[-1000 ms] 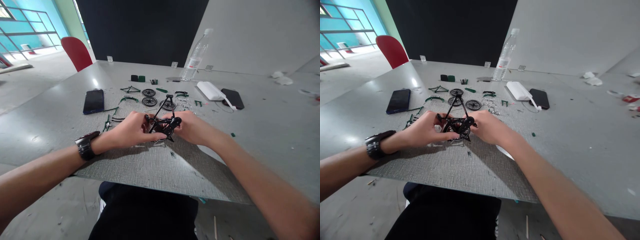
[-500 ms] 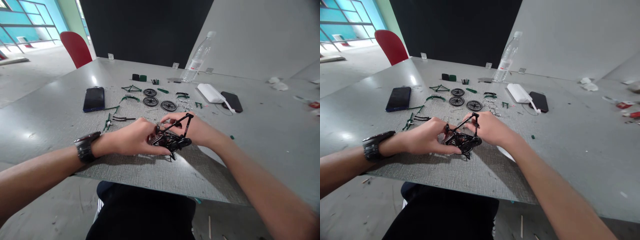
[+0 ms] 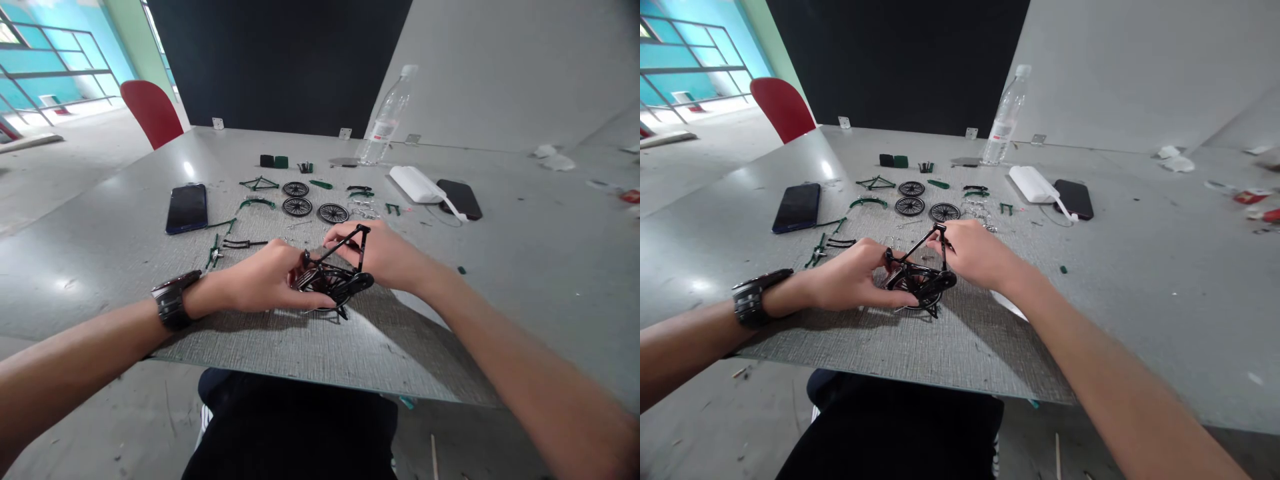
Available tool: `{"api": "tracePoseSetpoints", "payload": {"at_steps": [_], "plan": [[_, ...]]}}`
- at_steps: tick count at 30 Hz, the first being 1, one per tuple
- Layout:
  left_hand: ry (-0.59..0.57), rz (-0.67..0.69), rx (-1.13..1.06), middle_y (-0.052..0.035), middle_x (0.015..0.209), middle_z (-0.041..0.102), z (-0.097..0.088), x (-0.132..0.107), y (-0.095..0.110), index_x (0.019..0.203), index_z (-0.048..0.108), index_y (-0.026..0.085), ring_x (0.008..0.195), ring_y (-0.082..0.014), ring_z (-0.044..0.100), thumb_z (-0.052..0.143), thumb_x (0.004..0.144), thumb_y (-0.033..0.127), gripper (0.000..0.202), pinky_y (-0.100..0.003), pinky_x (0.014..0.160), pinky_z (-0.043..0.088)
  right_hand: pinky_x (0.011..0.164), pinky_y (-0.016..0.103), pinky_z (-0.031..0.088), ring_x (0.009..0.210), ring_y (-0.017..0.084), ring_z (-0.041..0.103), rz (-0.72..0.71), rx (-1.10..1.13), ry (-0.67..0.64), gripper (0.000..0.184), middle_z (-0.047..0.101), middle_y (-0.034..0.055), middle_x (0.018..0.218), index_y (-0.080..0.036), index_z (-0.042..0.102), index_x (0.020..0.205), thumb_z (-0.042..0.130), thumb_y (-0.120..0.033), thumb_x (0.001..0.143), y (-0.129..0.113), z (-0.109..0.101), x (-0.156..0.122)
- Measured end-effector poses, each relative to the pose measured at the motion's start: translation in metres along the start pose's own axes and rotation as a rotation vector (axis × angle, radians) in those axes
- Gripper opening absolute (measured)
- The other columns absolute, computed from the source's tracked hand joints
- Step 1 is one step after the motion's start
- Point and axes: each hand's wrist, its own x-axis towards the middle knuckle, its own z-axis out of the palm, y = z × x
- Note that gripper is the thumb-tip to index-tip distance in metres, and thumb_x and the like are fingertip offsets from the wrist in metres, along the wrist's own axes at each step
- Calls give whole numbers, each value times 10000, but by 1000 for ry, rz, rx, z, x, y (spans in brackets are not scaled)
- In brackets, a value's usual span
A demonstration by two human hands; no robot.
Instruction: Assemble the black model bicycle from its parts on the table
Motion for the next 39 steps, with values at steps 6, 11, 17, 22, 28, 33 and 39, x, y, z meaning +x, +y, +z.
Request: {"api": "tracePoseSetpoints", "payload": {"at_steps": [6,11,17,22,28,33,39], "plan": [[24,-42,40,17,631,571,0,1,-1,794,659,143,554,-105,453,676,851,542,404,-261,501,329,652,327,396,678,185,572,46,-8,-24,277,686,59,784,-196,683,960,437,-323,967,-1,-1,-2],[76,-72,50,8,633,592,2,0,-3,751,654,145,577,-119,497,681,827,580,442,-267,527,362,611,313,361,589,151,517,-10,29,-39,247,677,17,737,-223,692,979,469,-327,959,4,1,-2],[73,-91,60,16,624,591,2,0,-2,741,638,142,568,-110,483,692,826,573,443,-264,538,355,618,305,369,661,165,569,-24,51,-66,277,712,31,814,-241,706,999,454,-355,972,9,3,-1],[86,-79,50,24,632,597,3,0,-4,744,628,144,587,-105,479,699,834,552,424,-256,559,353,658,312,391,704,178,578,-55,80,-63,273,709,47,840,-235,692,948,456,-369,978,9,3,-1],[130,-88,14,22,621,589,4,1,-8,736,660,141,579,-104,472,698,831,562,433,-248,548,363,644,323,375,678,181,543,-89,46,-5,248,666,45,775,-229,630,842,469,-362,977,9,2,-1],[164,-87,12,14,625,599,5,2,-9,774,681,145,584,-112,501,690,838,559,419,-245,539,387,644,326,356,703,184,526,-82,-54,178,230,627,43,786,-220,553,822,446,-333,991,9,-1,-2],[270,-136,-41,-1,636,634,7,2,-12,813,698,149,593,-127,535,685,848,540,393,-253,549,434,748,346,449,852,204,624,-117,-2,301,236,702,83,1050,-212,611,1068,412,-331,1020,5,-2,-5]]}}
